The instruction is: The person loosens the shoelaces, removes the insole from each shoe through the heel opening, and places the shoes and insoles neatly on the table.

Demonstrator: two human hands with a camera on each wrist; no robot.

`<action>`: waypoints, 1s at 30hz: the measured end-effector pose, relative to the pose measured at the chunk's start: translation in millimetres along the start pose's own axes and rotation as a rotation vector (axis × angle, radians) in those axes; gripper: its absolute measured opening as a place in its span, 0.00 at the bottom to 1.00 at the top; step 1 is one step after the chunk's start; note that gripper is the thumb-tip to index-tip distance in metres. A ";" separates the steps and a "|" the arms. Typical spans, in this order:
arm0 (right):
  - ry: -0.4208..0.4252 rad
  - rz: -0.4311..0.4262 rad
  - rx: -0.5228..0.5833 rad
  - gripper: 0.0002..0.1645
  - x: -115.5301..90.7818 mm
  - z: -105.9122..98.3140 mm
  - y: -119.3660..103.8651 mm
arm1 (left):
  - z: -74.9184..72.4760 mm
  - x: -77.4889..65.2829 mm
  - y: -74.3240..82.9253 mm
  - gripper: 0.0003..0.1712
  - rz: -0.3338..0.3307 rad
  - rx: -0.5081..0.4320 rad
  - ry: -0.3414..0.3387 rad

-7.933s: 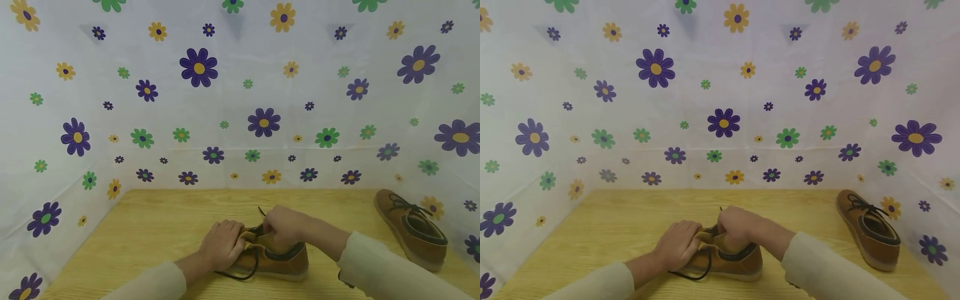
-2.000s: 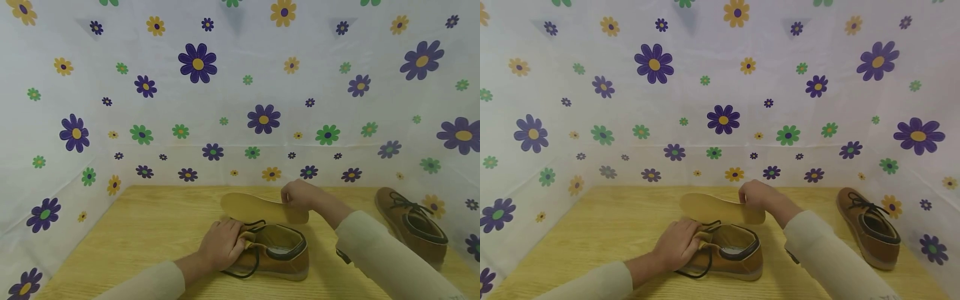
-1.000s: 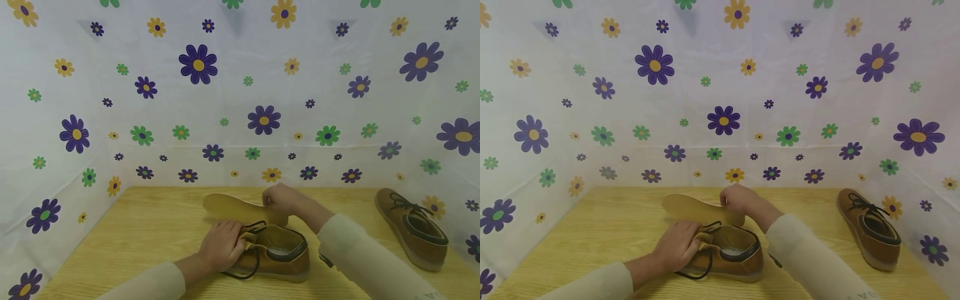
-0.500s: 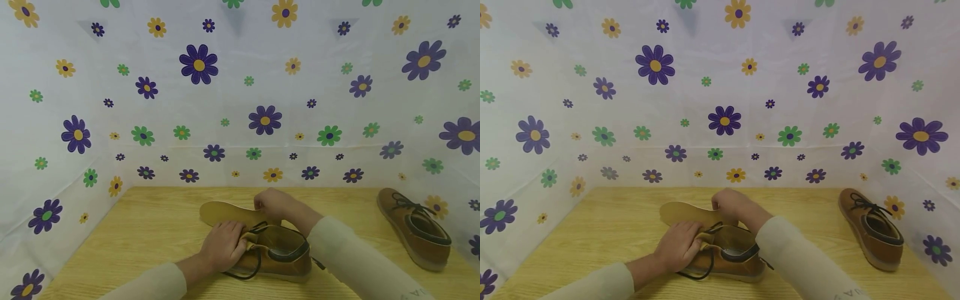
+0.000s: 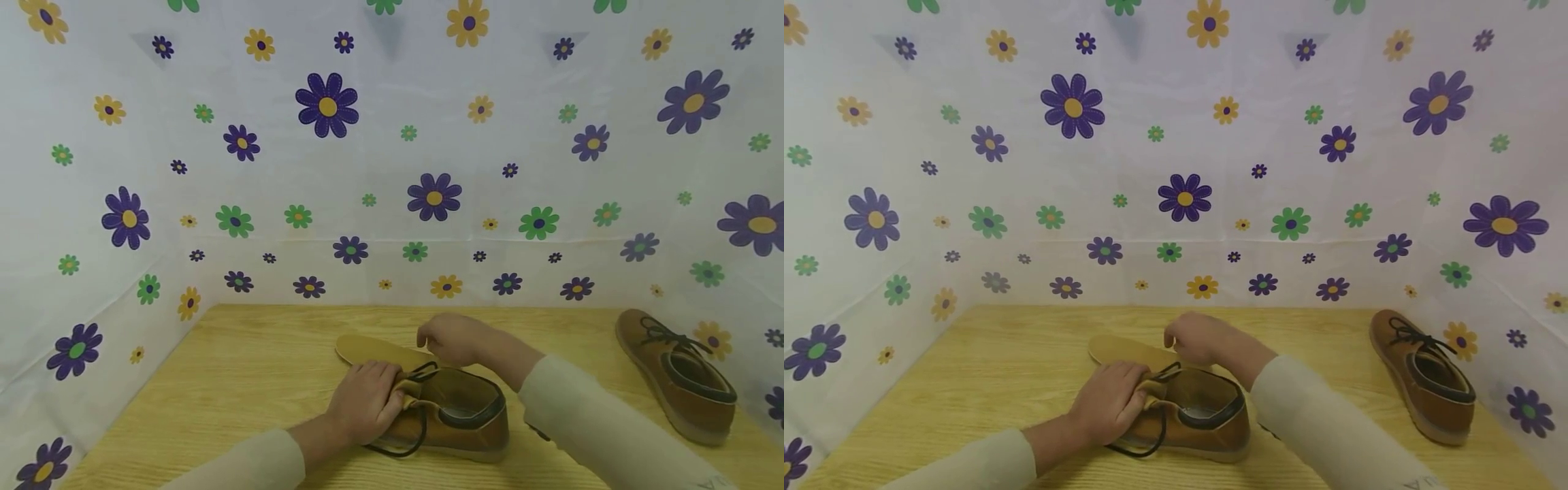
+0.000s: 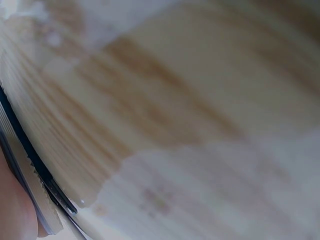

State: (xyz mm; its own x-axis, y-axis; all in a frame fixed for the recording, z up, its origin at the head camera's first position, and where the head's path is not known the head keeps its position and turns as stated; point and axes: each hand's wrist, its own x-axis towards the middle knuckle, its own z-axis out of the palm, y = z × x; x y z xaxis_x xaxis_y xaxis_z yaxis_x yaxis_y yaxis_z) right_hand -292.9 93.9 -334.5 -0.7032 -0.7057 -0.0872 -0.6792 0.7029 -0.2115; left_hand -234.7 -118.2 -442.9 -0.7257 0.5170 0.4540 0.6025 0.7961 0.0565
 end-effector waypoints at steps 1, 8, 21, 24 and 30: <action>-0.016 -0.021 0.003 0.17 -2.3 -1.4 0.5 | -0.4 -0.1 -0.2 0.18 -0.002 -0.004 -0.001; -0.099 -0.099 0.041 0.18 -16.3 -10.8 0.3 | -3.8 -0.6 -1.8 0.18 -0.017 -0.007 -0.008; 0.013 -0.244 -0.088 0.09 -26.9 0.4 0.5 | -5.1 -1.2 -5.0 0.19 -0.017 -0.016 -0.032; 0.046 -0.257 -0.115 0.08 -30.5 2.0 -0.7 | -6.6 -0.9 -5.0 0.20 -0.006 -0.024 -0.059; 0.081 -0.256 -0.129 0.10 -35.8 3.3 -2.0 | -14.8 2.8 -5.8 0.24 0.061 -0.035 -0.092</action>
State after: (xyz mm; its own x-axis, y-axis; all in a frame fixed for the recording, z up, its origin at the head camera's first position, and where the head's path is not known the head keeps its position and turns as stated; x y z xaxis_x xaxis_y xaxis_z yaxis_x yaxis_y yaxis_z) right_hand -265.7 117.5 -334.2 -0.5166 -0.8556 0.0324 -0.8540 0.5122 -0.0908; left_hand -235.4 -126.0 -428.8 -0.7135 0.5923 0.3743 0.6568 0.7515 0.0626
